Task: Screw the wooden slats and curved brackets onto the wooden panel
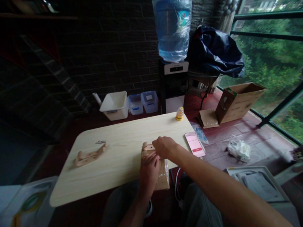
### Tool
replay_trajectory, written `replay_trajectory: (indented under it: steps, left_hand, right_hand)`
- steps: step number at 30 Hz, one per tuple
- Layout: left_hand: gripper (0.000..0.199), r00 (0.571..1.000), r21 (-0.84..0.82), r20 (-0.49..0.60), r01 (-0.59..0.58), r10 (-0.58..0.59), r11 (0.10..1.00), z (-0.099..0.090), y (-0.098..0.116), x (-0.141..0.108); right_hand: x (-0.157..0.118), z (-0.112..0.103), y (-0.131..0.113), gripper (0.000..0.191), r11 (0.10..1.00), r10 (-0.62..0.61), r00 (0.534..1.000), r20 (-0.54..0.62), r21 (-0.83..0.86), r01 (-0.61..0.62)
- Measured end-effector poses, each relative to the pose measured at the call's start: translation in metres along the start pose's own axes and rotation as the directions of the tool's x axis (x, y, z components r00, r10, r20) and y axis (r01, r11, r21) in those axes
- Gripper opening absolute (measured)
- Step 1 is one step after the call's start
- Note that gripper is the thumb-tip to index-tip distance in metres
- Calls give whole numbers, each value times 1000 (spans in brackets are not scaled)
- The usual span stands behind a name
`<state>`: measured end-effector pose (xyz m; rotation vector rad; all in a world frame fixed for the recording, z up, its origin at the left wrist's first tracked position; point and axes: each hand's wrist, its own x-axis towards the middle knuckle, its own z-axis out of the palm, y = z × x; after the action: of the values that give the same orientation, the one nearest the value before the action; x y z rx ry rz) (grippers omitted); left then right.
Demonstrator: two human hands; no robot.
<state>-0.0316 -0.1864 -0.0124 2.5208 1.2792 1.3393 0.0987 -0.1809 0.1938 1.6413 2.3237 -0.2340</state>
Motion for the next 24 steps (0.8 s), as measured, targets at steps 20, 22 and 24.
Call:
replay_trajectory:
  steps: [20, 22, 24]
  left_hand:
    - [18, 1000, 7, -6, 2, -2, 1000, -4, 2, 1]
    - [18, 1000, -8, -1, 13, -13, 1000, -4, 3, 2]
    - [19, 1000, -22, -4, 26, -26, 999, -3, 3, 2]
  right_hand:
    - [-2, 7, -3, 31, 996, 84, 992, -94, 15, -83]
    - [-1, 9, -5, 32, 996, 90, 991, -101, 16, -89]
    - [-2, 9, -6, 31, 996, 83, 992, -96, 21, -82]
